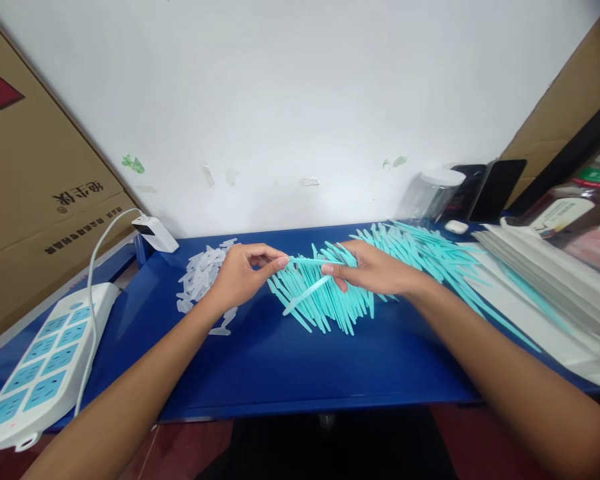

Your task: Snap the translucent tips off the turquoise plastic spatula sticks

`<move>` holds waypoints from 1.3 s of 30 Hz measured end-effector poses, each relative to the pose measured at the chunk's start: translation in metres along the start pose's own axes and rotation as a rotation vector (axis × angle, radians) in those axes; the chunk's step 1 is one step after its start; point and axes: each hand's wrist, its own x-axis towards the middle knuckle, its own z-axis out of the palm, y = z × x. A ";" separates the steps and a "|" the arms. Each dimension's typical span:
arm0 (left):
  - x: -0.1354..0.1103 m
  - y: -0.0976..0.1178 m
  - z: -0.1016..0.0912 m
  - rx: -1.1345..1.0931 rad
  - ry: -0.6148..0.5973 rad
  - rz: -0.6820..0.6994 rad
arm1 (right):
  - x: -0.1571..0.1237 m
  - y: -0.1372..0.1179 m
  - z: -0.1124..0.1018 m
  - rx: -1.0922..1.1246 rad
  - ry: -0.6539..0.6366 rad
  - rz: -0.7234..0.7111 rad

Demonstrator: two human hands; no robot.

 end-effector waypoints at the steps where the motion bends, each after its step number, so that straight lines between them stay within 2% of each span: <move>1: 0.000 0.000 0.000 -0.019 -0.003 0.001 | 0.000 0.000 0.000 -0.004 0.005 -0.008; 6: -0.002 0.002 0.004 -0.098 -0.013 0.010 | -0.001 0.000 0.000 -0.009 0.011 -0.012; 11: -0.005 0.010 0.001 -0.047 -0.033 0.019 | -0.002 -0.001 -0.003 0.009 0.013 0.003; 15: -0.003 0.014 -0.005 -0.009 -0.184 0.028 | -0.002 -0.003 -0.004 0.040 0.025 0.033; 17: 0.000 0.012 -0.012 0.025 -0.292 0.033 | -0.003 -0.005 -0.004 0.071 0.034 0.063; 19: 0.004 0.006 -0.021 0.104 -0.344 0.034 | -0.004 -0.005 -0.004 0.089 0.042 0.076; 20: 0.006 0.001 -0.026 0.165 -0.330 0.030 | -0.004 -0.005 -0.004 0.091 0.045 0.079; 23: 0.012 -0.016 -0.045 0.401 -0.180 0.001 | -0.005 -0.002 -0.005 0.088 0.045 0.101; 24: 0.013 -0.021 -0.051 0.469 -0.194 -0.023 | -0.005 -0.001 -0.005 0.088 0.044 0.113; 28: 0.012 -0.037 -0.068 0.483 -0.496 -0.202 | -0.004 0.002 -0.005 0.081 0.050 0.124; 31: 0.011 -0.042 -0.071 0.471 -0.597 -0.307 | -0.003 0.004 -0.004 0.076 0.051 0.117; 34: 0.011 -0.043 -0.068 0.464 -0.591 -0.320 | -0.003 0.004 -0.004 0.089 0.037 0.096; 39: 0.013 -0.036 -0.051 0.365 -0.372 -0.132 | -0.003 0.000 -0.004 0.123 0.012 0.083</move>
